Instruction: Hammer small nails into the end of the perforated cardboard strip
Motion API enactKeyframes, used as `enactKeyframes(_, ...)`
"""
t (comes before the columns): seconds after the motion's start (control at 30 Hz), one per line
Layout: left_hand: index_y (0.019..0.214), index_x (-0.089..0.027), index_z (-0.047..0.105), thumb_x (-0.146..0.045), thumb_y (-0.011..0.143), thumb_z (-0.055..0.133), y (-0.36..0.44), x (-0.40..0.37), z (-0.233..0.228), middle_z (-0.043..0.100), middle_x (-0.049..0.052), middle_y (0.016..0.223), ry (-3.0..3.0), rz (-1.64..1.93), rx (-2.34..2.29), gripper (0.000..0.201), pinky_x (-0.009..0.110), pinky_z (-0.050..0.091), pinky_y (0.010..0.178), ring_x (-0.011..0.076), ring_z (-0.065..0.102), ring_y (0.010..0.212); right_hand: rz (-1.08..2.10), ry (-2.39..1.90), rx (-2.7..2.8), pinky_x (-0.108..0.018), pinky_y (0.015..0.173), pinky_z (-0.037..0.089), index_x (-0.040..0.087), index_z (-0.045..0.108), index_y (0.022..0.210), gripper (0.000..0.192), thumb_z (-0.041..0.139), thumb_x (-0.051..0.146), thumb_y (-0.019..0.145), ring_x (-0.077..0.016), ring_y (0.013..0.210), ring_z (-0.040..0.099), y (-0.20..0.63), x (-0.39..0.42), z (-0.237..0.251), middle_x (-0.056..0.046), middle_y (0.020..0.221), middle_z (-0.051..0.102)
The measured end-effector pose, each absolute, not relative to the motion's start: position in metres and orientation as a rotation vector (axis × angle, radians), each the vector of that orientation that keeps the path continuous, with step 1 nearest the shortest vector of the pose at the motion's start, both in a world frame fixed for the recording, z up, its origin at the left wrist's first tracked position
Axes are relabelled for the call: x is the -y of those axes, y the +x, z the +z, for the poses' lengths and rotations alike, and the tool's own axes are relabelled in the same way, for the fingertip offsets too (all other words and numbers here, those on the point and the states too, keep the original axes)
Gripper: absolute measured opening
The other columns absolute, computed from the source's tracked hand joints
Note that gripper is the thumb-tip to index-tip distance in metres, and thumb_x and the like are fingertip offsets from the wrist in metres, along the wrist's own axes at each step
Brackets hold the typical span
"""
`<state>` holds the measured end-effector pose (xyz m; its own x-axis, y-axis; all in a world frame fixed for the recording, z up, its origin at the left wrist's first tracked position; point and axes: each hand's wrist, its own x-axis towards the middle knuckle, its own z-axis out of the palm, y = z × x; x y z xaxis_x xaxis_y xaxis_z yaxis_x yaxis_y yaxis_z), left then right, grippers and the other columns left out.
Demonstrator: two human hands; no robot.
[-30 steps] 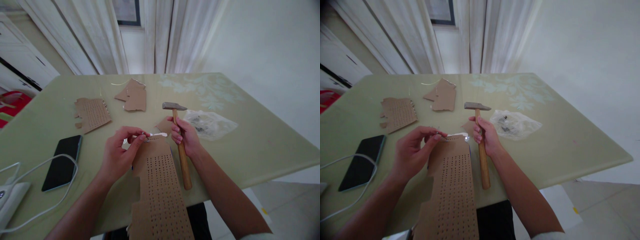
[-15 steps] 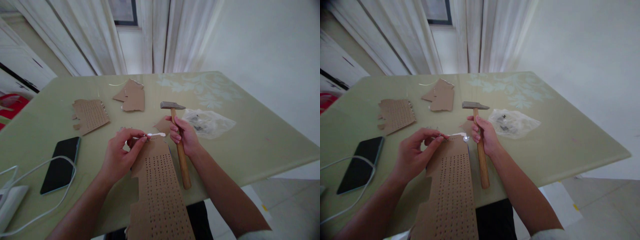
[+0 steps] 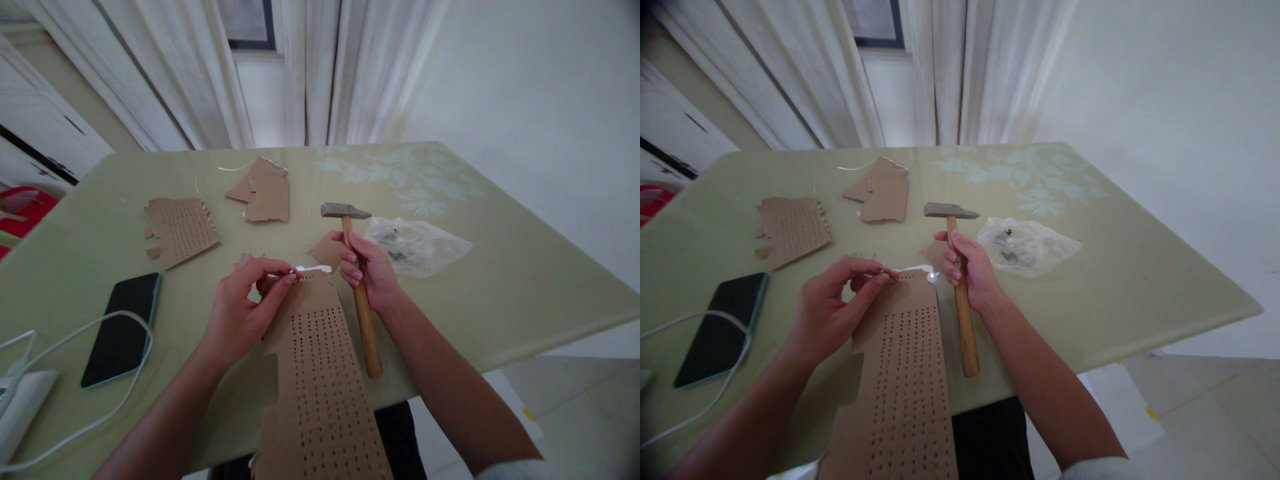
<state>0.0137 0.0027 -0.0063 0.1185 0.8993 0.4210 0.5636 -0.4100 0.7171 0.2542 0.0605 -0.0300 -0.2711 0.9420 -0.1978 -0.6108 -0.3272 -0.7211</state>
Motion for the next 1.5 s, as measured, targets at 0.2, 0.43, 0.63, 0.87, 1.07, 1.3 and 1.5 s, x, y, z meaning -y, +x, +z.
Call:
enactKeyframes(0.2, 0.1, -0.026, 0.081, -0.032, 0.102, 0.071, 0.0134, -0.003, -0.0074, 0.076, -0.001, 0.083, 2.035, 1.208, -1.433, 0.011, 0.035, 0.049, 0.076, 0.0159, 0.059, 0.069, 1.808, -0.75, 0.637, -0.016, 0.033, 0.031, 0.013, 0.075, 0.108, 0.028, 0.081, 0.038, 0.096, -0.0036, 0.038, 0.033, 0.2545, -0.0605, -0.0307, 0.01, 0.062, 0.049)
enactKeyframes(0.43, 0.098, -0.025, 0.08, -0.032, 0.1, 0.072, 0.0108, -0.0044, -0.0055, 0.077, -0.001, 0.083, 2.041, 1.213, -1.45, 0.01, 0.034, 0.049, 0.074, 0.0158, 0.059, 0.068, 1.812, -0.77, 0.637, -0.016, 0.034, 0.029, 0.014, 0.073, 0.106, 0.026, 0.08, 0.038, 0.098, -0.0038, 0.038, 0.033, 0.2538, -0.0598, -0.0286, 0.011, 0.061, 0.048)
enactKeyframes(0.63, 0.1, -0.024, 0.081, -0.034, 0.1, 0.072, 0.0107, -0.0047, -0.0082, 0.08, 0.001, 0.087, 1.993, 1.205, -1.45, 0.013, 0.033, 0.05, 0.073, 0.0162, 0.061, 0.07, 1.828, -0.758, 0.639, -0.017, 0.034, 0.029, 0.016, 0.072, 0.107, 0.026, 0.081, 0.039, 0.098, -0.0047, 0.038, 0.032, 0.2543, -0.0605, -0.0285, 0.011, 0.061, 0.047)
enactKeyframes(0.87, 0.099, -0.026, 0.081, -0.033, 0.1, 0.073, 0.0126, -0.0033, -0.007, 0.08, 0.001, 0.085, 1.986, 1.218, -1.432, 0.012, 0.034, 0.051, 0.075, 0.0161, 0.06, 0.068, 1.83, -0.746, 0.627, -0.017, 0.034, 0.029, 0.015, 0.072, 0.107, 0.025, 0.079, 0.038, 0.099, -0.0043, 0.038, 0.032, 0.2543, -0.0599, -0.0304, 0.01, 0.062, 0.047)
enactKeyframes(1.07, 0.101, -0.025, 0.081, -0.03, 0.101, 0.073, 0.0124, -0.0033, -0.0078, 0.08, 0.001, 0.088, 1.996, 1.225, -1.414, 0.01, 0.032, 0.05, 0.073, 0.0154, 0.06, 0.069, 1.821, -0.752, 0.627, -0.016, 0.033, 0.03, 0.014, 0.073, 0.107, 0.025, 0.078, 0.038, 0.1, -0.004, 0.038, 0.032, 0.2537, -0.06, -0.0295, 0.01, 0.061, 0.047)
enactKeyframes(1.3, 0.101, -0.025, 0.081, -0.028, 0.101, 0.073, 0.0121, -0.0032, -0.0077, 0.079, -0.001, 0.085, 2.003, 1.237, -1.402, 0.009, 0.033, 0.049, 0.073, 0.0144, 0.059, 0.068, 1.82, -0.752, 0.63, -0.016, 0.034, 0.031, 0.013, 0.074, 0.107, 0.026, 0.078, 0.038, 0.1, -0.0038, 0.039, 0.033, 0.2533, -0.0597, -0.0281, 0.01, 0.062, 0.048)
enactKeyframes(1.5, 0.103, -0.024, 0.081, -0.027, 0.102, 0.073, 0.0106, -0.0025, -0.0091, 0.079, -0.001, 0.087, 2.036, 1.237, -1.378, 0.009, 0.031, 0.048, 0.071, 0.0141, 0.06, 0.07, 1.821, -0.752, 0.631, -0.016, 0.034, 0.03, 0.014, 0.072, 0.107, 0.024, 0.078, 0.037, 0.1, -0.004, 0.038, 0.033, 0.2532, -0.0597, -0.0275, 0.01, 0.062, 0.048)
